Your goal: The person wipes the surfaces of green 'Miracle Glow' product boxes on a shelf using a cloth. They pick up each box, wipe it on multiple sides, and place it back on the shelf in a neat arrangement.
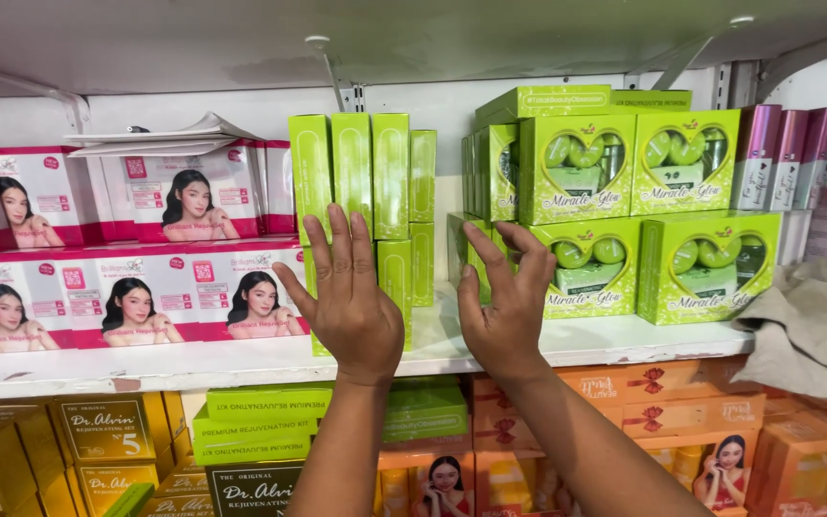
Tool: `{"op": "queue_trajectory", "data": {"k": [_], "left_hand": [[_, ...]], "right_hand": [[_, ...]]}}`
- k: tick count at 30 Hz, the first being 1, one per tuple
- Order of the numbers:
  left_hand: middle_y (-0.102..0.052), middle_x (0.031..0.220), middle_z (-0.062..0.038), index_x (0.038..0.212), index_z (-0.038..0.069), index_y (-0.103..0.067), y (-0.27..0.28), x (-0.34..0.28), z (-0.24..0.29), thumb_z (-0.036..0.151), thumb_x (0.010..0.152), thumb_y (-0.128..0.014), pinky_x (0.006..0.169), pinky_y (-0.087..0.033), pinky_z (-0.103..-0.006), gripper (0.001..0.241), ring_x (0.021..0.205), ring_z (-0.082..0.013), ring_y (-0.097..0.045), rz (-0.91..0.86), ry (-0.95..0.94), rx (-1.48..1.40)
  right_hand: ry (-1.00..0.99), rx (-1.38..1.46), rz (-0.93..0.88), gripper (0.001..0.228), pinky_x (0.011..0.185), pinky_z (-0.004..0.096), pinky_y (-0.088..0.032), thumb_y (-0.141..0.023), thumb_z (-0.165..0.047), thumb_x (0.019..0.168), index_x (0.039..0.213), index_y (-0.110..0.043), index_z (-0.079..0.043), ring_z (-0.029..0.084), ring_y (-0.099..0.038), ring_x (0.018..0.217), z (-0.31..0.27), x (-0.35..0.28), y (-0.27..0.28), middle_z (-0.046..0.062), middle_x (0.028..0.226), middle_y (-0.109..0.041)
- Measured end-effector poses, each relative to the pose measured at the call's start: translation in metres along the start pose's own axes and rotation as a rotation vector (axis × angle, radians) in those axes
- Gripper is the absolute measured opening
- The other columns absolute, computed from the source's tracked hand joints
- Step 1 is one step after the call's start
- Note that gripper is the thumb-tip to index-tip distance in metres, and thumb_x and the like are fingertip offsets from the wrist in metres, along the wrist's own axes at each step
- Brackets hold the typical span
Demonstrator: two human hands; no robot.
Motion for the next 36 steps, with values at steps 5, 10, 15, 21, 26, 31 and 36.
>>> {"op": "queue_trajectory", "data": {"k": [5, 10, 15, 21, 26, 31, 36], "left_hand": [[-0.039, 0.166, -0.011, 0.157, 0.009, -0.046, -0.014, -0.008, 0.032, -0.006, 0.095, -0.050, 0.128, -0.004, -0.0612, 0.064, 0.158, -0.0294, -0.031, -0.038, -0.022, -0.012], [-0.033, 0.169, -0.014, 0.160, 0.007, -0.041, -0.033, -0.016, 0.075, -0.001, 0.094, -0.053, 0.128, -0.004, -0.0610, 0.068, 0.159, -0.0296, -0.027, -0.082, -0.030, -0.076], [-0.029, 0.170, -0.015, 0.161, 0.005, -0.035, -0.051, -0.021, 0.120, 0.010, 0.090, -0.057, 0.128, -0.003, -0.0603, 0.074, 0.160, -0.0280, -0.022, -0.168, -0.038, -0.159], [-0.006, 0.170, -0.018, 0.161, 0.001, -0.011, -0.083, -0.020, 0.172, 0.021, 0.086, -0.061, 0.125, 0.002, -0.0610, 0.092, 0.159, -0.0318, -0.003, -0.413, 0.055, -0.332], [0.000, 0.172, -0.017, 0.162, 0.002, -0.007, -0.109, -0.029, 0.208, 0.029, 0.093, -0.061, 0.126, 0.003, -0.0590, 0.092, 0.159, -0.0298, 0.001, -0.507, 0.051, -0.322], [-0.001, 0.173, -0.016, 0.163, 0.002, -0.007, -0.133, -0.033, 0.240, 0.034, 0.100, -0.057, 0.127, 0.002, -0.0581, 0.086, 0.161, -0.0287, 0.001, -0.479, 0.042, -0.363], [0.000, 0.173, -0.018, 0.163, 0.000, -0.009, -0.155, -0.035, 0.254, 0.037, 0.104, -0.052, 0.126, 0.003, -0.0586, 0.082, 0.161, -0.0314, 0.002, -0.492, 0.111, -0.405]], "right_hand": [[0.065, -0.075, -0.015, 0.054, 0.109, 0.046, -0.039, -0.069, -0.004, 0.090, 0.141, -0.063, -0.017, 0.034, -0.046, 0.126, 0.014, 0.000, 0.022, 0.016, 0.139, -0.050], [0.104, -0.152, -0.021, 0.054, 0.110, 0.047, -0.038, -0.069, -0.004, 0.088, 0.141, -0.063, -0.016, 0.035, -0.047, 0.125, 0.041, 0.000, 0.051, 0.016, 0.138, -0.050], [0.106, -0.218, 0.000, 0.052, 0.109, 0.047, -0.037, -0.069, -0.004, 0.088, 0.138, -0.065, -0.016, 0.034, -0.049, 0.124, 0.073, 0.002, 0.081, 0.018, 0.136, -0.052], [0.120, -0.283, -0.013, 0.050, 0.107, 0.049, -0.036, -0.071, -0.005, 0.089, 0.138, -0.065, -0.014, 0.034, -0.049, 0.124, 0.108, 0.007, 0.109, 0.018, 0.134, -0.053], [0.122, -0.281, -0.013, 0.049, 0.108, 0.048, -0.037, -0.071, -0.006, 0.090, 0.139, -0.066, -0.014, 0.036, -0.048, 0.124, 0.134, 0.011, 0.130, 0.019, 0.136, -0.052], [0.108, -0.302, -0.008, 0.050, 0.110, 0.048, -0.037, -0.071, -0.005, 0.090, 0.139, -0.067, -0.015, 0.035, -0.049, 0.125, 0.160, 0.018, 0.147, 0.018, 0.137, -0.052], [0.057, -0.352, -0.050, 0.045, 0.109, 0.049, -0.034, -0.071, -0.010, 0.091, 0.135, -0.070, -0.016, 0.037, -0.046, 0.125, 0.178, 0.029, 0.159, 0.018, 0.139, -0.051]]}}
Point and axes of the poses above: each hand's wrist, its own x-axis towards the middle knuckle, its own y-axis out of the back of the hand, z = x × y, the point moved 5 cm from there along x, towards the middle knuckle
